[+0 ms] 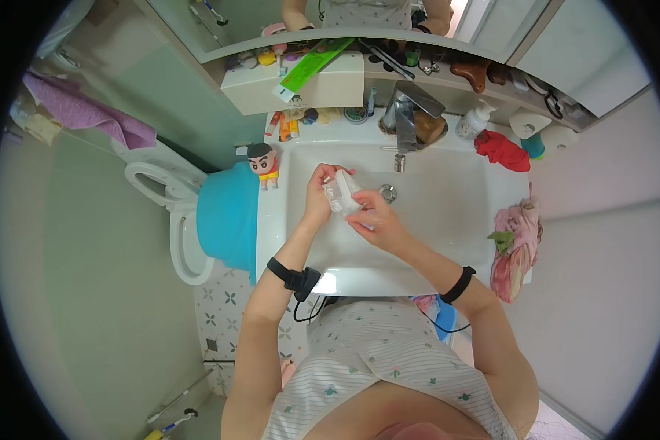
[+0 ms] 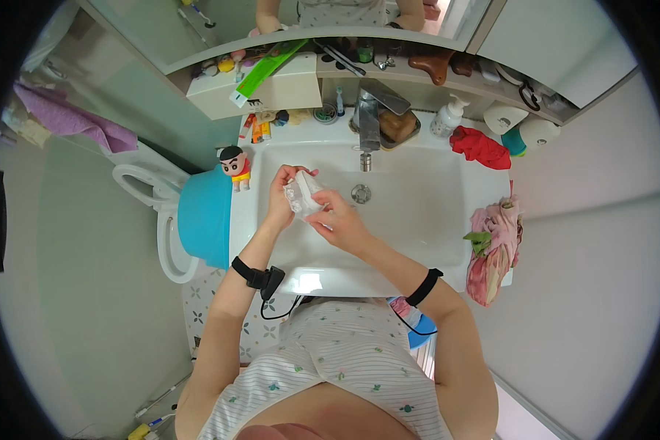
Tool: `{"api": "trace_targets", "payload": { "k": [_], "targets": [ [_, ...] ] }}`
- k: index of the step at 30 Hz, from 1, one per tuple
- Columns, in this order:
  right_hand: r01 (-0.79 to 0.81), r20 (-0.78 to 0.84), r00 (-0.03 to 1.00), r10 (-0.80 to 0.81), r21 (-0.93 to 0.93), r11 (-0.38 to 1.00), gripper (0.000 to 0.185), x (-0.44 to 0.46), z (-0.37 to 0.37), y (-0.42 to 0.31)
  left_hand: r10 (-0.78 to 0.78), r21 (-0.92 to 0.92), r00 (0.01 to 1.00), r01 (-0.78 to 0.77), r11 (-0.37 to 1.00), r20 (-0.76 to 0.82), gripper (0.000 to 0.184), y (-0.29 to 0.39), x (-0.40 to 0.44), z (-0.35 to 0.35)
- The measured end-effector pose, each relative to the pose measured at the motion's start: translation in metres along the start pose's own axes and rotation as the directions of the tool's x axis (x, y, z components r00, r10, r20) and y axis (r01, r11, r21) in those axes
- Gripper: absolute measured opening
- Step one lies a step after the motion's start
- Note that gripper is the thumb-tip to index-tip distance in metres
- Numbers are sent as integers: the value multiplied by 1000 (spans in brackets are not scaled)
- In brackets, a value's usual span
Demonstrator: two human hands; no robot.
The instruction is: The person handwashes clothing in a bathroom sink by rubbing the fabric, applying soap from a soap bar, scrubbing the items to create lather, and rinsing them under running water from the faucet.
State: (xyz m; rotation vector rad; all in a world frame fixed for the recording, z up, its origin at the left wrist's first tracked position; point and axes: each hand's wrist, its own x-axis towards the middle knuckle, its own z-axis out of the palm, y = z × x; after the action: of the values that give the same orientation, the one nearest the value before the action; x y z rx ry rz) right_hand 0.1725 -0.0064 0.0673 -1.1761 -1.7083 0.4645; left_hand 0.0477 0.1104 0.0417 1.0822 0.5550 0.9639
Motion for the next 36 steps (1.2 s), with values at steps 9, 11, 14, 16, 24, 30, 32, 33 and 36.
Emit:
{"api": "trace_targets", "payload": {
  "k": [9,11,14,16,24,30,32,33,36],
  "targets": [
    [30,-64,997,-39,-136,990,33,-2,9,-17,-142,-366,985,168,915,97,12,22,-9,16],
    [-69,-109,992,64,-39,997,36,-1,11,-18,-105,-263,989,128,956,101,14,20,-10,17],
    [-243,-350,912,212,-48,969,43,8,11,-6,-124,-152,990,132,980,62,17,-1,-10,9],
    [-419,-205,896,394,-95,903,42,11,4,18,-203,-110,979,204,973,19,20,2,-11,9],
    [-783,417,485,769,598,171,25,-4,-18,89,-446,-184,891,425,886,-90,32,-42,-9,-23],
    [-457,582,343,738,790,-410,26,-24,5,111,-590,596,797,538,596,-129,20,-80,-13,-34],
    [-348,588,329,739,803,-484,27,-24,7,103,-711,-37,676,719,694,-194,20,-75,-9,-23],
    [-486,510,330,794,813,-320,28,-26,7,100,-711,-36,676,720,693,-192,20,-77,-5,-25],
    [-761,311,401,862,637,124,32,-37,14,131,-797,-356,604,739,572,-27,26,-83,-1,-26]
  ]
}}
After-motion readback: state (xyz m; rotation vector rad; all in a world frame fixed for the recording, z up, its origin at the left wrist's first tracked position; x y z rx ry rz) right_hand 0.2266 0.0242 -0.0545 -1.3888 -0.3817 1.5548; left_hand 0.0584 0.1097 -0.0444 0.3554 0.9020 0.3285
